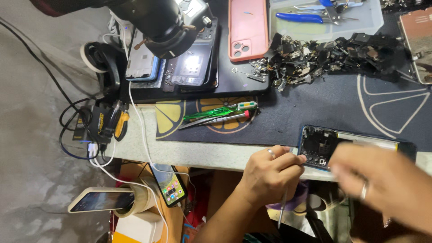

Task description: The person uses a small metal tool to scrape and clean the interior surfaces of a disassembled smartphone chassis. They repeatedly wipe the same areas along the edges and corners of the device while holding it steady with the other hand.

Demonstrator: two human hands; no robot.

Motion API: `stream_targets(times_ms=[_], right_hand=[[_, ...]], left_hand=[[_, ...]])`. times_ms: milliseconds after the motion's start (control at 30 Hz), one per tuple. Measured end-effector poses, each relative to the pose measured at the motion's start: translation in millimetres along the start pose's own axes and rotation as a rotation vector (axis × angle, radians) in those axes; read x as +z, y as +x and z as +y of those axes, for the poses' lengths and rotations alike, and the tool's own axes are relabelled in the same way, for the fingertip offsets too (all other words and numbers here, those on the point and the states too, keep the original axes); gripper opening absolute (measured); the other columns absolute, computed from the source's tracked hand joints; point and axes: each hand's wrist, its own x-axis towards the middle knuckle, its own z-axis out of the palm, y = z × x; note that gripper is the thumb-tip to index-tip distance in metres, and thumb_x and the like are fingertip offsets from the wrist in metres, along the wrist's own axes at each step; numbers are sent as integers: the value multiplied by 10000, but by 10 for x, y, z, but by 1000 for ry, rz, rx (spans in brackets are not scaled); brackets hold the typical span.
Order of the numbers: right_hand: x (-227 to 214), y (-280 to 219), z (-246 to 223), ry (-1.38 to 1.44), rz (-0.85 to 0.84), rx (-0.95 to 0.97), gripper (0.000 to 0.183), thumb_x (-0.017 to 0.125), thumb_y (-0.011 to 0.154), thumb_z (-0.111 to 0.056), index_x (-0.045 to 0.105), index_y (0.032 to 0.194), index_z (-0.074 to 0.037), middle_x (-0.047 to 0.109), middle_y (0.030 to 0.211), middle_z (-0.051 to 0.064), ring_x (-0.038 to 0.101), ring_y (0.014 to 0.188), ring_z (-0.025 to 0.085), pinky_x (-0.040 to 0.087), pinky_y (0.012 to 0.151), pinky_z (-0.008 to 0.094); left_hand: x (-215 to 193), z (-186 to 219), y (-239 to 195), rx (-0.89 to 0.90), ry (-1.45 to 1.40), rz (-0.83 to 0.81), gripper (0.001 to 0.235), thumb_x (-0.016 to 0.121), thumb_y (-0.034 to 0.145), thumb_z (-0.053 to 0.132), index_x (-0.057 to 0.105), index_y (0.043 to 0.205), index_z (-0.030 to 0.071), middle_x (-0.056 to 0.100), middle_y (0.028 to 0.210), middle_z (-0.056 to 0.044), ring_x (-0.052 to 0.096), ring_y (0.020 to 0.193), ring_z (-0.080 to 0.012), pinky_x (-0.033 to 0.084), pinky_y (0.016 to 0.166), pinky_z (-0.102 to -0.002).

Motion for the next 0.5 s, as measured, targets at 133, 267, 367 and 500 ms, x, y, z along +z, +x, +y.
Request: stream_targets(times_ms=[133,267,367,500], right_hand=[[215,-169,255,-118,12,-509,298,757,747,-230,707,1034,-291,642,903,-110,632,849,131,522,731,319],[308,-279,407,-129,-45,-556,211,724,768,-158,642,935,-256,578,1013,-71,633,906,153,523,744,327],[266,-308,416,-143,-298,-169,289,669,760,-98,651,983,-281,502,1093,-109,615,884,95,538,753,301],[257,-316,312,-164,-491,-24,298,760,769,-206,639,1033,-270,542,1009,-72,628,887,49,592,781,281]], left_hand=[[4,2,25,-34,-39,30,39,685,833,61,675,871,60,734,1085,-61,687,875,-244,603,889,-351],[10,24,32,-64,-75,42,39,688,849,15,682,866,49,738,1061,-61,687,833,-237,604,856,-339],[17,18,57,-58,-69,49,45,692,839,10,679,859,47,737,1058,-65,684,816,-241,604,835,-337],[13,19,62,-66,-67,33,58,688,807,10,670,839,55,746,1061,-63,676,793,-237,602,802,-333]])
